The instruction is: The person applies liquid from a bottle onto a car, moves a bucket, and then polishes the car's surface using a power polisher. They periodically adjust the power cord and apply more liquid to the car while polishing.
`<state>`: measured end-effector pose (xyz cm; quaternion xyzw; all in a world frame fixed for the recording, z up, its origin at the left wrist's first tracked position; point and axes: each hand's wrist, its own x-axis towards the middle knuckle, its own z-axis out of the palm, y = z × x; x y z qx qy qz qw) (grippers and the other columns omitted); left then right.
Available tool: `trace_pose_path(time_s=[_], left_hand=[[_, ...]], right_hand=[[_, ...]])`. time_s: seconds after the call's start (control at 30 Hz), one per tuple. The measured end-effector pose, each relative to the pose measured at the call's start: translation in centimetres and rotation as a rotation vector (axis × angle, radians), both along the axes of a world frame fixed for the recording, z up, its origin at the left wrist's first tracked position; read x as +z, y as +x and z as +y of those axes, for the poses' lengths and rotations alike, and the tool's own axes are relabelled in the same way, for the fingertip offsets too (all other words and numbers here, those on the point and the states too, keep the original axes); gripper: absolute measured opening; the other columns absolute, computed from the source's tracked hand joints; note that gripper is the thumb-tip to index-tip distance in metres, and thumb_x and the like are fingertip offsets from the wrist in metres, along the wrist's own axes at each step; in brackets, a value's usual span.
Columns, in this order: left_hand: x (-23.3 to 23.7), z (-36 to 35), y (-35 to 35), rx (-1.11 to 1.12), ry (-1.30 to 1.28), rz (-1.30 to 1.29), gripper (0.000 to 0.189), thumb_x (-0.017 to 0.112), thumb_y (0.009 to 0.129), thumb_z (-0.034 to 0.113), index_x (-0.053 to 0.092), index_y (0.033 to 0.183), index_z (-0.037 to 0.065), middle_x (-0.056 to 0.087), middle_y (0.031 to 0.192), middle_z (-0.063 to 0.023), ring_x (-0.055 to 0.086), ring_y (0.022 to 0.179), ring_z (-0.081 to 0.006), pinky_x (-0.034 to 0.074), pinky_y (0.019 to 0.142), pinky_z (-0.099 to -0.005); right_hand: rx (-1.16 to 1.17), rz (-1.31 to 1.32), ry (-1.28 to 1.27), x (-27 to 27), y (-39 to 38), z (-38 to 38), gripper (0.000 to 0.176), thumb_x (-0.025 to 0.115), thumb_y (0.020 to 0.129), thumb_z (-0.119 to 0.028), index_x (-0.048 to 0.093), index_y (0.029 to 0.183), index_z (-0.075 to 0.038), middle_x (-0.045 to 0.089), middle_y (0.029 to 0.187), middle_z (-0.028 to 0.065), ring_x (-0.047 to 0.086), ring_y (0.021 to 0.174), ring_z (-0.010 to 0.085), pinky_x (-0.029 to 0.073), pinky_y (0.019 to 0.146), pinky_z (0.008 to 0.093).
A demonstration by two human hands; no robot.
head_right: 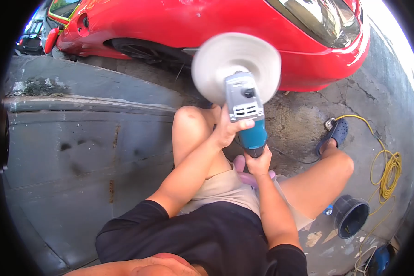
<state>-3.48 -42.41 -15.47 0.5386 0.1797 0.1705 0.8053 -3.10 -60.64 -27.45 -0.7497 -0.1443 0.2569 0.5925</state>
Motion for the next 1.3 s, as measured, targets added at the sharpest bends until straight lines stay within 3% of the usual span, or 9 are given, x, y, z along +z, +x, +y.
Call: trace_pose_path(time_s=[0.17, 0.27, 0.43, 0.53, 0.6, 0.77, 0.9, 1.07, 1.3], left_hand=[[1.3, 3.3, -4.8, 0.224, 0.031, 0.026, 0.061, 0.088, 0.08, 0.03, 0.065, 0.128, 0.0, 0.073, 0.112, -0.0072, 0.071, 0.103, -0.0177, 0.058, 0.095, -0.035], [1.9, 4.7, -6.0, 0.317, 0.002, -0.032, 0.063, 0.084, 0.081, 0.027, 0.065, 0.133, -0.002, 0.073, 0.115, -0.0086, 0.072, 0.104, -0.0196, 0.058, 0.096, -0.0358], [0.3, 8.2, -8.0, 0.272, -0.047, -0.044, 0.079, 0.081, 0.08, 0.041, 0.058, 0.141, -0.002, 0.071, 0.122, -0.0141, 0.073, 0.11, -0.0263, 0.061, 0.101, -0.0435], [0.2, 8.6, -8.7, 0.259, -0.035, -0.027, 0.087, 0.08, 0.08, 0.052, 0.056, 0.144, -0.001, 0.07, 0.122, -0.0162, 0.073, 0.112, -0.0293, 0.063, 0.102, -0.0471], [0.4, 8.3, -8.5, 0.265, -0.047, -0.008, 0.087, 0.08, 0.079, 0.053, 0.056, 0.143, -0.001, 0.07, 0.122, -0.0164, 0.073, 0.112, -0.0292, 0.063, 0.102, -0.0472], [-0.5, 7.1, -7.7, 0.194, -0.03, 0.006, 0.087, 0.08, 0.079, 0.053, 0.057, 0.143, -0.002, 0.07, 0.125, -0.0166, 0.072, 0.115, -0.031, 0.062, 0.103, -0.0473], [0.0, 4.0, -5.5, 0.226, -0.113, -0.057, 0.072, 0.084, 0.081, 0.031, 0.061, 0.14, -0.003, 0.072, 0.124, -0.0122, 0.072, 0.112, -0.0235, 0.059, 0.099, -0.0395], [1.8, 1.0, -2.0, 0.078, -0.05, 0.003, 0.063, 0.084, 0.081, 0.029, 0.066, 0.132, -0.004, 0.074, 0.117, -0.0106, 0.073, 0.106, -0.0208, 0.059, 0.097, -0.0374], [0.8, 0.4, 0.1, -0.074, 0.029, 0.033, 0.071, 0.091, 0.078, 0.033, 0.064, 0.134, 0.0, 0.073, 0.118, -0.0103, 0.072, 0.106, -0.0209, 0.059, 0.096, -0.0366]], right_hand=[[0.133, -0.074, 0.048, 2.6, -1.4, 4.7, 0.042, 0.084, 0.076, -0.012, 0.077, 0.116, -0.003, 0.079, 0.114, 0.0202, 0.077, 0.109, 0.0409, 0.06, 0.094, 0.0435], [0.191, -0.08, 0.035, 3.0, -1.6, 6.6, 0.044, 0.084, 0.076, -0.012, 0.077, 0.118, -0.004, 0.078, 0.118, 0.0202, 0.076, 0.11, 0.0419, 0.06, 0.095, 0.044], [0.227, -0.246, 0.043, 2.8, -1.7, 9.0, 0.034, 0.086, 0.072, -0.017, 0.07, 0.099, -0.003, 0.07, 0.096, 0.0177, 0.072, 0.091, 0.047, 0.059, 0.08, 0.0511], [0.232, -0.232, 0.019, 3.4, -1.8, 9.5, 0.034, 0.087, 0.072, -0.017, 0.069, 0.098, -0.003, 0.071, 0.097, 0.0174, 0.072, 0.091, 0.0468, 0.059, 0.08, 0.0507], [0.263, -0.191, -0.041, 3.4, -1.8, 9.1, 0.036, 0.084, 0.073, -0.012, 0.075, 0.108, -0.005, 0.074, 0.103, 0.0176, 0.074, 0.096, 0.044, 0.06, 0.085, 0.0469], [0.238, -0.142, -0.098, 3.9, -1.3, 6.7, 0.04, 0.084, 0.074, -0.011, 0.078, 0.113, -0.006, 0.075, 0.106, 0.0176, 0.074, 0.099, 0.043, 0.06, 0.088, 0.0452], [0.148, -0.166, -0.072, 3.2, -1.2, 4.0, 0.037, 0.087, 0.074, -0.016, 0.073, 0.106, -0.004, 0.073, 0.101, 0.0179, 0.074, 0.097, 0.0447, 0.059, 0.085, 0.048], [0.012, -0.161, -0.026, 2.9, -0.1, 1.2, 0.037, 0.086, 0.075, -0.015, 0.075, 0.109, -0.004, 0.075, 0.103, 0.0191, 0.075, 0.098, 0.0446, 0.06, 0.086, 0.047], [-0.026, -0.059, -0.03, 2.8, 0.1, -0.3, 0.04, 0.083, 0.077, -0.012, 0.077, 0.117, -0.005, 0.078, 0.118, 0.0189, 0.077, 0.107, 0.0416, 0.06, 0.093, 0.0438]])
